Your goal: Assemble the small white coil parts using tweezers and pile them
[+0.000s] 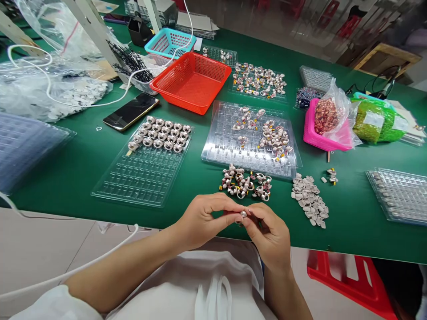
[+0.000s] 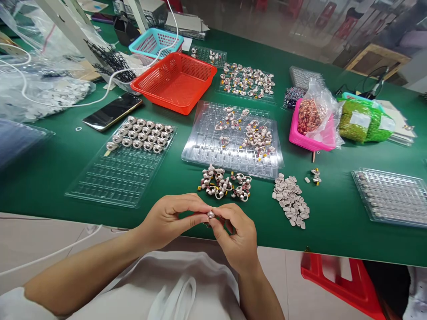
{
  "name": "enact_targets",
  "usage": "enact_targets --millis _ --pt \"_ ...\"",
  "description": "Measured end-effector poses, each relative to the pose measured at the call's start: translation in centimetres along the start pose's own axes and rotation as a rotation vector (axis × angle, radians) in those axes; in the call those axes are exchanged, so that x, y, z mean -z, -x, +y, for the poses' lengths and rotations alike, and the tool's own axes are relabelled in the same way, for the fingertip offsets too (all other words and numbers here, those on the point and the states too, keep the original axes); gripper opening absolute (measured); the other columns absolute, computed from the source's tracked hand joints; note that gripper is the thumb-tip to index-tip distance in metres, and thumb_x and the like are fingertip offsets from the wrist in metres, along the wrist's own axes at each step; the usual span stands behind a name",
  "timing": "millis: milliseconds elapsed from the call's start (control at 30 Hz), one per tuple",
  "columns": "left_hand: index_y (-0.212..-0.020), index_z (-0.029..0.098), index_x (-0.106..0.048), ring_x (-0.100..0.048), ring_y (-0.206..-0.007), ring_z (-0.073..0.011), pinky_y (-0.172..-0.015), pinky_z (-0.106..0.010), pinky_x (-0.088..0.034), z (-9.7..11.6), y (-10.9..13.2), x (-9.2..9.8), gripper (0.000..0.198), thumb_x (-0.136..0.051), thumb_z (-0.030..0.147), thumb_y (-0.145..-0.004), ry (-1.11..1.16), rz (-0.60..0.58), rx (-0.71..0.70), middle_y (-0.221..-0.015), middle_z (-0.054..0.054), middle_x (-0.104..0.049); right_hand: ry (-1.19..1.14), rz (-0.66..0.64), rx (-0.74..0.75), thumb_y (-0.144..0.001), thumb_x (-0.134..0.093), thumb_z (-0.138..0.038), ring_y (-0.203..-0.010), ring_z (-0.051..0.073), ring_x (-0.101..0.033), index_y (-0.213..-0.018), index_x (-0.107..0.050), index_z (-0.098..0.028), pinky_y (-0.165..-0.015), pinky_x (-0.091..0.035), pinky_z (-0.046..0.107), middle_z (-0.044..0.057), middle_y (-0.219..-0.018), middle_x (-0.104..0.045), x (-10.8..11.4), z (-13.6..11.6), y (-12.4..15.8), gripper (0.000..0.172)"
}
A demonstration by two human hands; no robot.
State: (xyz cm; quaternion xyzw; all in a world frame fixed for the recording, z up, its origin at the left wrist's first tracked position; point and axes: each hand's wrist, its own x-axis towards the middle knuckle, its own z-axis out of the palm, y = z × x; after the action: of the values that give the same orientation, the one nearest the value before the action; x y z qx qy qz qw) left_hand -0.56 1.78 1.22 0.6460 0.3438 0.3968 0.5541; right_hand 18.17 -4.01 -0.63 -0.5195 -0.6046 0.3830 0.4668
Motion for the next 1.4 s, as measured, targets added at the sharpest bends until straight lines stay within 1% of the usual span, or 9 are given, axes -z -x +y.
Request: enact_targets --millis 67,233,400,533,767,1100,1267,1400 --pt "-0.098 0.016 -0.082 -0.072 -0.076 -0.0185 -0.072 -0.027 -0.057 0.1 0.1 -0.2 0.015 -0.075 0.015 -0.085 0.001 0.019 -0.018 -0.084 -0.008 -0.081 -0.050 0.035 0.007 -0.092 -0.067 -0.013 -0.080 0.015 -0.065 -0.104 -0.072 -0.029 -0.061 -0.052 0.025 0.002 -0.095 -0.068 -0.2 0.2 0.0 0.021" --pt "-0.092 0.014 -0.081 -0.070 -0.071 -0.0158 -0.066 -0.023 -0.055 0.5 0.1 -0.7 0.012 -0.075 0.012 -0.082 -0.041 0.101 0.018 -0.080 -0.006 -0.080 -0.175 0.132 0.024 -0.091 -0.067 -0.010 -0.081 0.015 -0.065 -0.106 -0.074 -0.030 -0.064 -0.053 0.025 0.002 -0.096 -0.068 -1.4 1.0 0.4 0.025" --pt "-0.088 0.012 -0.080 -0.070 -0.070 -0.0145 -0.067 -0.021 -0.055 0.7 0.1 -0.9 0.010 -0.073 0.009 -0.080 -0.067 0.113 -0.018 -0.076 -0.006 -0.078 -0.318 0.180 -0.037 -0.092 -0.067 -0.011 -0.079 0.015 -0.064 -0.104 -0.075 -0.027 -0.065 -0.055 0.027 0.002 -0.094 -0.065 -2.2 1.7 0.8 0.022" --pt "-0.090 0.012 -0.080 -0.069 -0.070 -0.0138 -0.068 -0.021 -0.056 0.9 0.0 -1.0 0.013 -0.073 0.008 -0.080 -0.098 0.112 -0.064 -0.076 -0.006 -0.078 -0.395 0.189 -0.060 -0.092 -0.068 -0.013 -0.077 0.014 -0.063 -0.103 -0.075 -0.027 -0.063 -0.054 0.027 0.002 -0.093 -0.064 -2.3 2.0 0.9 0.019" --pt "-0.092 0.011 -0.082 -0.069 -0.069 -0.0152 -0.066 -0.023 -0.055 1.0 0.0 -1.1 0.012 -0.074 0.010 -0.082 -0.115 0.121 -0.081 -0.074 -0.008 -0.077 -0.388 0.191 -0.060 -0.091 -0.070 -0.014 -0.077 0.015 -0.062 -0.098 -0.075 -0.026 -0.062 -0.052 0.026 0.002 -0.090 -0.064 -2.2 2.4 1.0 0.015" --pt "-0.092 0.012 -0.081 -0.070 -0.069 -0.0165 -0.066 -0.025 -0.056 0.8 0.0 -0.9 0.013 -0.072 0.009 -0.083 -0.131 0.110 -0.139 -0.078 -0.009 -0.079 -0.373 0.190 -0.027 -0.091 -0.069 -0.011 -0.080 0.016 -0.065 -0.102 -0.076 -0.028 -0.064 -0.056 0.028 0.002 -0.094 -0.066 -2.5 2.3 0.9 0.022" --pt "-0.093 0.015 -0.081 -0.072 -0.070 -0.0166 -0.067 -0.025 -0.057 0.7 0.0 -0.8 0.015 -0.072 0.009 -0.083 -0.139 0.106 -0.153 -0.079 -0.008 -0.080 -0.278 0.194 -0.008 -0.090 -0.070 -0.012 -0.080 0.016 -0.066 -0.103 -0.076 -0.027 -0.066 -0.057 0.029 0.003 -0.094 -0.068 -2.3 2.1 0.9 0.020" --pt "-0.093 0.017 -0.082 -0.075 -0.078 -0.0179 -0.072 -0.025 -0.059 0.5 0.2 -0.7 0.014 -0.073 0.011 -0.083 -0.116 0.101 -0.118 -0.087 -0.009 -0.081 -0.192 0.192 0.002 -0.091 -0.069 -0.013 -0.078 0.016 -0.066 -0.102 -0.075 -0.027 -0.064 -0.056 0.028 0.003 -0.093 -0.068 -2.0 1.8 0.8 0.019"
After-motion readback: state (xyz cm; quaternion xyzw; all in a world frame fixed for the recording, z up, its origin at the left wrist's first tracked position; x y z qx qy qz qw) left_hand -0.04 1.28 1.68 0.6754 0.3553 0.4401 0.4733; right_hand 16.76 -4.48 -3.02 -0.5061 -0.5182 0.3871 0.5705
